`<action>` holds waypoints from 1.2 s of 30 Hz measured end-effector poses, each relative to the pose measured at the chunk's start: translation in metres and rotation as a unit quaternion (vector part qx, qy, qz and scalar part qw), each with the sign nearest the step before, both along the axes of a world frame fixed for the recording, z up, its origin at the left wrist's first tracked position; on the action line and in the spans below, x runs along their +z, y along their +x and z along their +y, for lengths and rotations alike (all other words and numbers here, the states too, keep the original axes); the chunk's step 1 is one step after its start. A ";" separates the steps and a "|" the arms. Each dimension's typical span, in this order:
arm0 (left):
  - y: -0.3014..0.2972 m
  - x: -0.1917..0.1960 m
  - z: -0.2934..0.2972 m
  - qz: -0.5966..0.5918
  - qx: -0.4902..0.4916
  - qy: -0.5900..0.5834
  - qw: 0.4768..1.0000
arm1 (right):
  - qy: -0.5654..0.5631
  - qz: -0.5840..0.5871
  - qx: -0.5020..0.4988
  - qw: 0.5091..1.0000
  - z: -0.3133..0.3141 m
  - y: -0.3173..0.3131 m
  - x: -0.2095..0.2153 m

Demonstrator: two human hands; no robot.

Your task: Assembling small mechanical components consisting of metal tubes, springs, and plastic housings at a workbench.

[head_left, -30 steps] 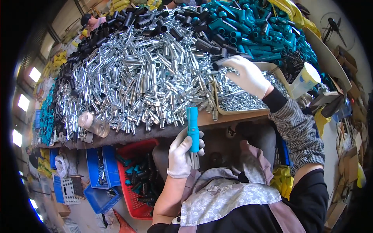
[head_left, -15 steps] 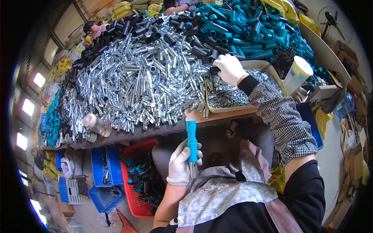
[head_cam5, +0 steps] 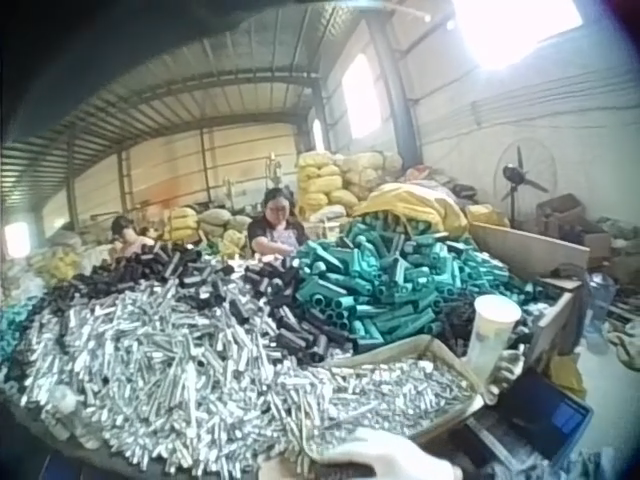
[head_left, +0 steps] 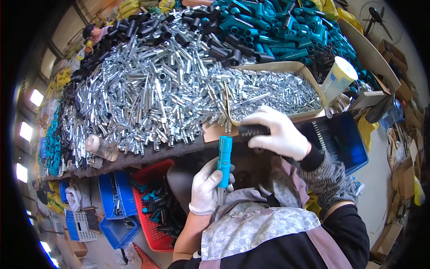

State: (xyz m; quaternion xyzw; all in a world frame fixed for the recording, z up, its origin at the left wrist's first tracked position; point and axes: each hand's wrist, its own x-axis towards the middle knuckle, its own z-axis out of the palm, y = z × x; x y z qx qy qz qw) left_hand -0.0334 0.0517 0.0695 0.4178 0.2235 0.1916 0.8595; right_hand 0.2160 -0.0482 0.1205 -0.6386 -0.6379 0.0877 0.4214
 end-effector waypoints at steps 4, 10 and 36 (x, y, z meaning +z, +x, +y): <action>0.008 -0.005 -0.004 0.022 -0.043 0.035 0.998 | -0.012 0.131 -0.063 0.989 -0.028 -0.024 -0.017; 0.009 -0.007 -0.013 0.039 -0.065 0.028 0.997 | -0.011 0.026 -0.091 0.995 -0.032 -0.039 -0.036; 0.029 -0.013 -0.014 0.055 -0.086 0.186 0.977 | 0.043 0.143 -0.062 0.987 -0.030 -0.048 -0.033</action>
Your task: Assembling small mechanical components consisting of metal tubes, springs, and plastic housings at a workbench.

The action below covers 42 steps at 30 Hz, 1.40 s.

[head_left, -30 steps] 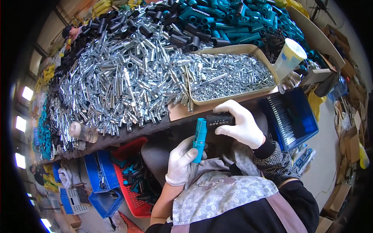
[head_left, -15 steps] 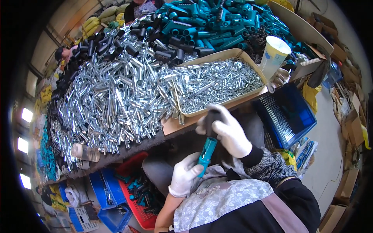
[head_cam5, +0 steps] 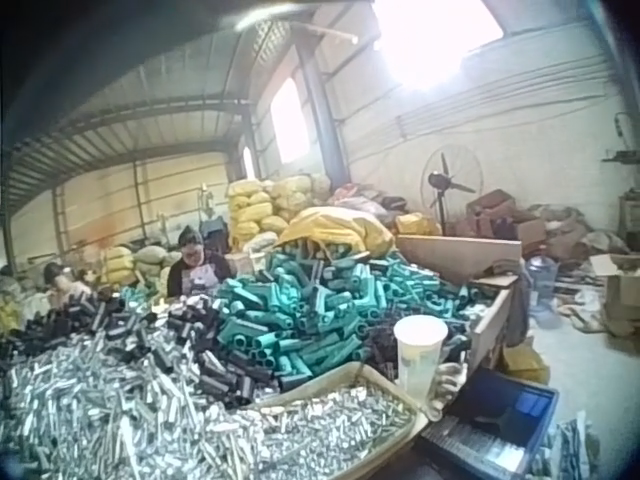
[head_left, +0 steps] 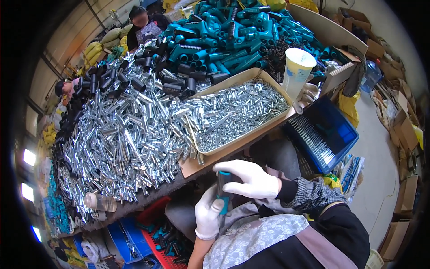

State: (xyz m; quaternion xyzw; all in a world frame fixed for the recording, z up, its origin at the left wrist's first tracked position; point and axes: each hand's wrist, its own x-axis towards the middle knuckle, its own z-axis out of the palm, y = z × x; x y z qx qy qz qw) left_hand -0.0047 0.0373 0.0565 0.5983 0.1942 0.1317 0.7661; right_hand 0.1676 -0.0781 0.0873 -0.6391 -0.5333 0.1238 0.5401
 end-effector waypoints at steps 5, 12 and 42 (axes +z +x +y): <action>0.006 0.002 0.003 0.062 -0.063 0.326 0.941 | -0.052 -0.169 0.279 0.944 -0.005 0.075 0.011; 0.007 0.003 0.005 -0.003 -0.061 0.411 0.909 | -0.341 -0.553 -0.272 0.710 0.075 0.253 0.032; -0.001 0.011 0.053 0.017 0.071 0.346 0.935 | 0.043 -0.416 0.234 0.878 0.170 0.166 0.078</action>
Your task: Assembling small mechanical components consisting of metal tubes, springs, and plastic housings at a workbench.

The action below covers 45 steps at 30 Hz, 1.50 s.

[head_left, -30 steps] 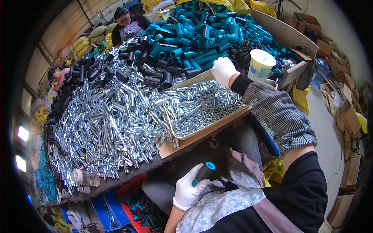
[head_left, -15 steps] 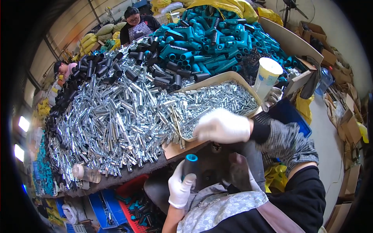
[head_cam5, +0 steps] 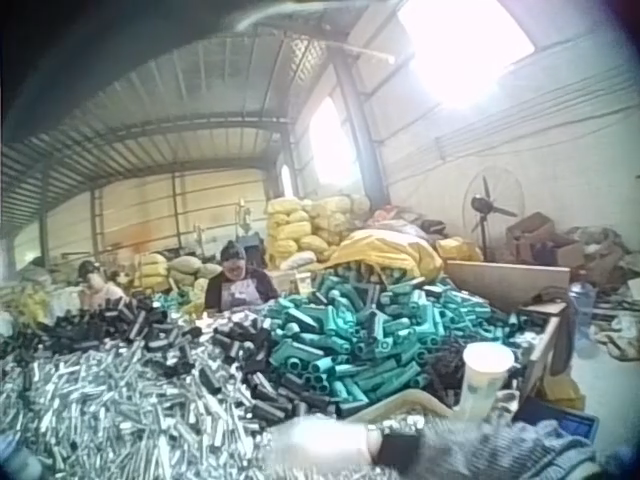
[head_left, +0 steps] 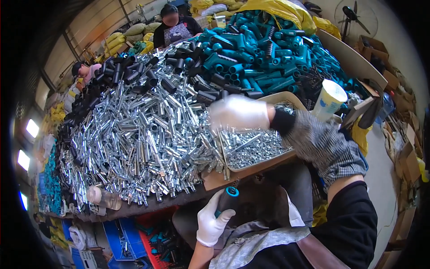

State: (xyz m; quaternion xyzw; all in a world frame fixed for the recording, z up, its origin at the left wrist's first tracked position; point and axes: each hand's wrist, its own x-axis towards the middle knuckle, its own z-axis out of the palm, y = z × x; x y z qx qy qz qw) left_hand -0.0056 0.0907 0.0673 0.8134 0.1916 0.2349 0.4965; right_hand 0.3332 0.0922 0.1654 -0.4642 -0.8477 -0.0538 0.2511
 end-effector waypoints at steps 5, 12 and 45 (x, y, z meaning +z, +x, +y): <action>0.001 -0.005 0.011 0.016 0.010 0.011 1.000 | 0.028 0.054 -0.540 0.840 0.109 0.142 0.021; -0.007 -0.017 0.016 0.012 0.017 -0.029 0.999 | -0.045 0.192 -0.499 0.844 0.132 0.193 -0.028; -0.050 0.004 -0.023 0.081 -0.027 0.146 0.986 | -0.088 0.264 -0.320 0.905 -0.195 -0.131 -0.070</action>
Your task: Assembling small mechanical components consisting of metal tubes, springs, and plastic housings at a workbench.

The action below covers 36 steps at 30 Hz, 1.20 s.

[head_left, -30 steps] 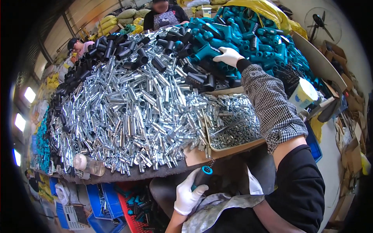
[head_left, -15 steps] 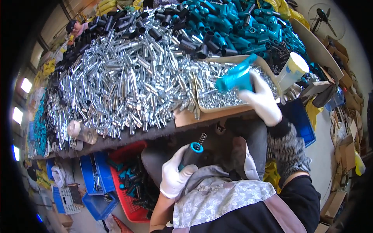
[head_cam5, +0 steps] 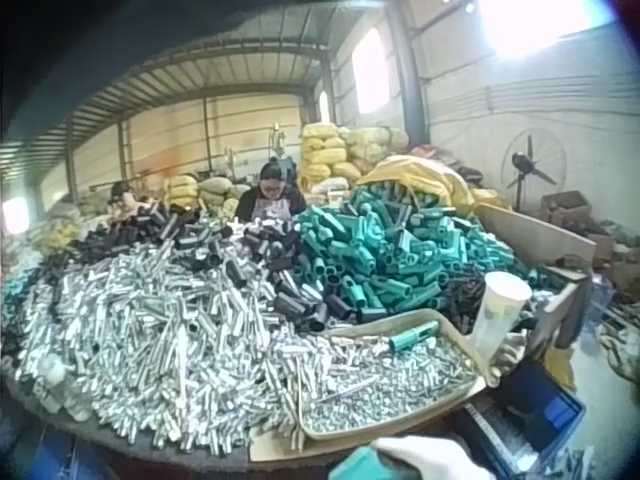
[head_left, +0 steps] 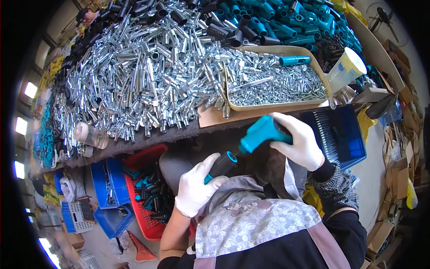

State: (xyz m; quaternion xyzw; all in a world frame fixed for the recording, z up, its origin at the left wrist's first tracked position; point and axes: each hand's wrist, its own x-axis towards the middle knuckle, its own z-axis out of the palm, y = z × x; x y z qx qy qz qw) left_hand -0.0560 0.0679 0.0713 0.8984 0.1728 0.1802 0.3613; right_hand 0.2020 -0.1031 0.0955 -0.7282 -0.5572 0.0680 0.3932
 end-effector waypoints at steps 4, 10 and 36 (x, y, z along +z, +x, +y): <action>-0.002 0.003 0.005 0.074 -0.058 0.001 0.996 | -0.093 0.167 0.200 0.961 0.007 0.003 0.009; -0.006 -0.011 0.020 0.172 -0.122 -0.387 0.897 | -0.019 -0.189 0.287 0.939 0.021 -0.017 0.013; -0.007 0.020 0.018 0.018 -0.159 0.341 0.926 | -0.242 0.548 0.230 0.767 0.015 -0.025 -0.018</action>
